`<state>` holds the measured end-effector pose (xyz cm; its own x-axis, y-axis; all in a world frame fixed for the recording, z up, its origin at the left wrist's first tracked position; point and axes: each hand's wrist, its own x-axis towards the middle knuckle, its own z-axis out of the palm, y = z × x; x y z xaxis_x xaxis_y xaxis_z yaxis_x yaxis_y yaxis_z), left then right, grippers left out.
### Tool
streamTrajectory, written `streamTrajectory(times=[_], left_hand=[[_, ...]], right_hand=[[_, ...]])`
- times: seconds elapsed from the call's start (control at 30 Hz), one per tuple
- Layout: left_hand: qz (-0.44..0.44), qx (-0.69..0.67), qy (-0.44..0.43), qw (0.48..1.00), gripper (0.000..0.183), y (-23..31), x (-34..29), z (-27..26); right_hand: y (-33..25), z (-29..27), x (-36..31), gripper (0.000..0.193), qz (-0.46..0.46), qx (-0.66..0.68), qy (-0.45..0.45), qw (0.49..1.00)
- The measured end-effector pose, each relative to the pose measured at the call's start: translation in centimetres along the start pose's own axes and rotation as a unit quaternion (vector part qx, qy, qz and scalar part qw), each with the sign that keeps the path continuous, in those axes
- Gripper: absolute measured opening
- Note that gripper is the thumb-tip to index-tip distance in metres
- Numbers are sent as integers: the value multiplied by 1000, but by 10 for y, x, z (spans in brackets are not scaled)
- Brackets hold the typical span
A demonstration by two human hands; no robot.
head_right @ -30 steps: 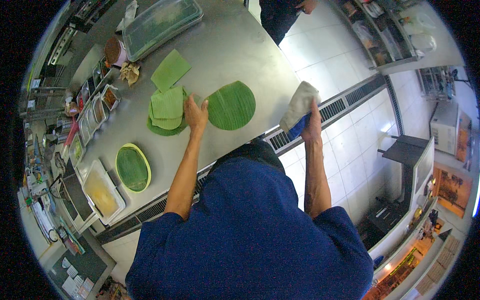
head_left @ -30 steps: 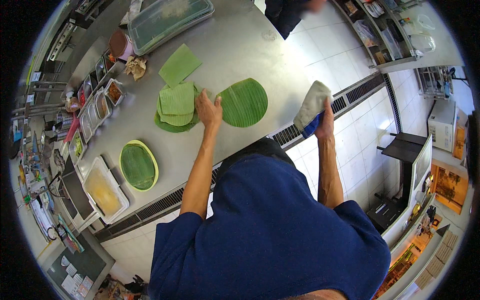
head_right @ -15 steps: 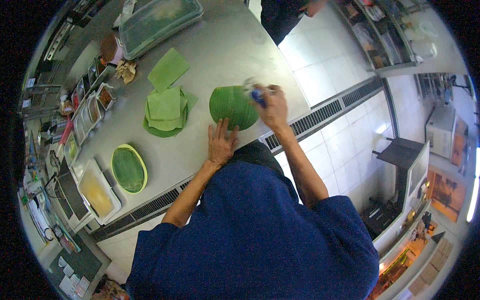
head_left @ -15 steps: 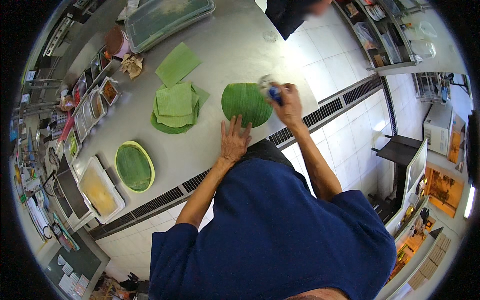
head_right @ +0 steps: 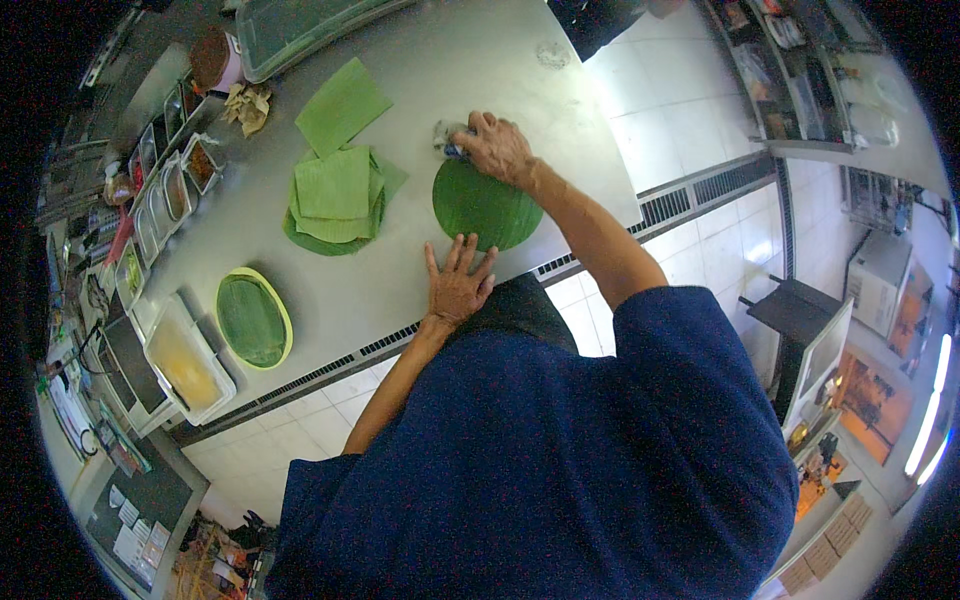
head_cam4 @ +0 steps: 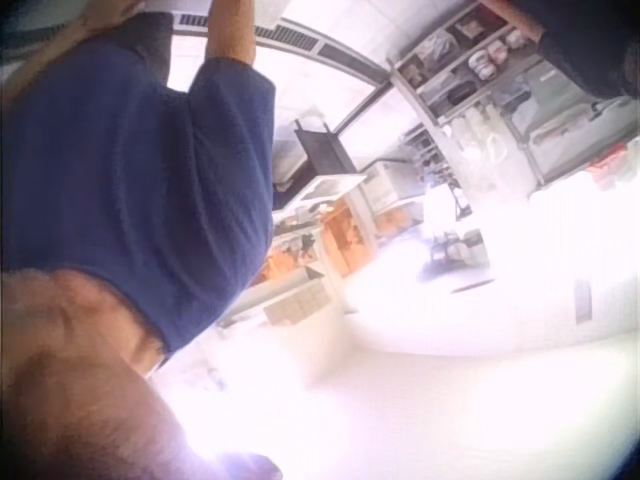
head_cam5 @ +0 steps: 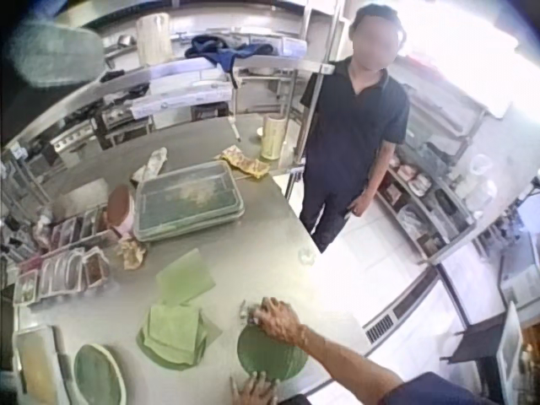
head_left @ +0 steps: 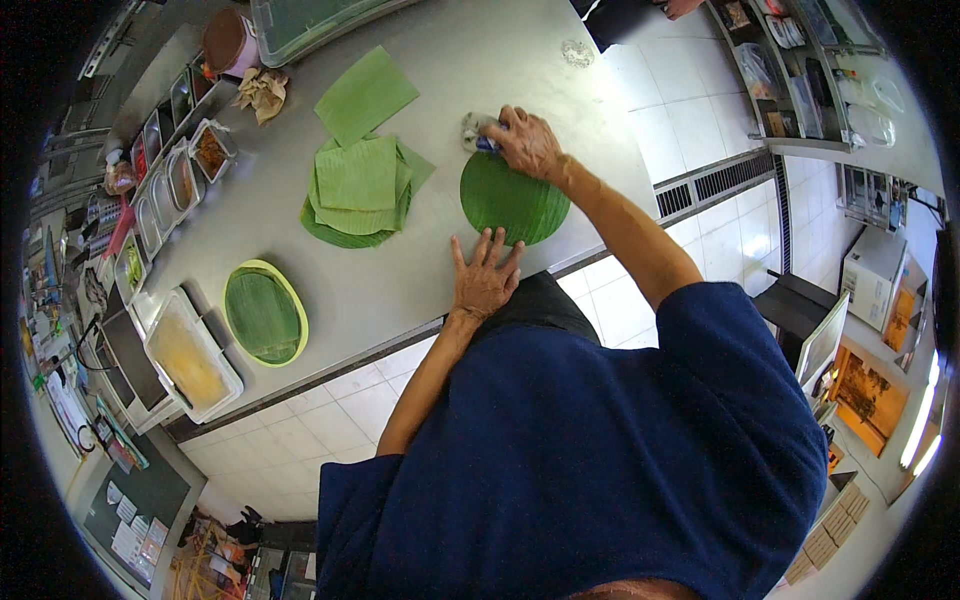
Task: The person wipes green banana leaves with a cloth on a stainless steel countertop. They handle the leaves one at a time, wiping both sides and placing them into a green basket. The person occasionally folds the cloth to use a clean section.
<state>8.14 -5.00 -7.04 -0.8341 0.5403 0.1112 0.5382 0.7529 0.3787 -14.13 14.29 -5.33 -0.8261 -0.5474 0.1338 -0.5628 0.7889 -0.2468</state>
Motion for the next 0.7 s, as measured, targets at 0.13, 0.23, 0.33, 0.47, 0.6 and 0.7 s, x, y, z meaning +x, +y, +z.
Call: streamTrajectory(times=[0.13,0.23,0.33,0.47,0.6,0.7], left_hand=[[-12,-13,1,1000,48,-1,2,3],[-3,-6,10,1000,52,-4,0,11],[-36,-30,-64,997,50,0,2,4],[-8,-1,0,1000,48,-3,5,4],[-8,-9,-6,1000,44,4,4,-9],[6,-51,0,999,40,-5,28,-12]], right_hand=[[-11,-20,-2,35,68,10,110,992],[-65,-5,-81,39,46,-21,29,998],[-68,7,-129,38,10,30,-10,999],[-14,1,-88,39,127,-14,15,992],[31,-17,-50,35,172,-7,56,983],[17,-49,-54,31,316,70,209,923]])
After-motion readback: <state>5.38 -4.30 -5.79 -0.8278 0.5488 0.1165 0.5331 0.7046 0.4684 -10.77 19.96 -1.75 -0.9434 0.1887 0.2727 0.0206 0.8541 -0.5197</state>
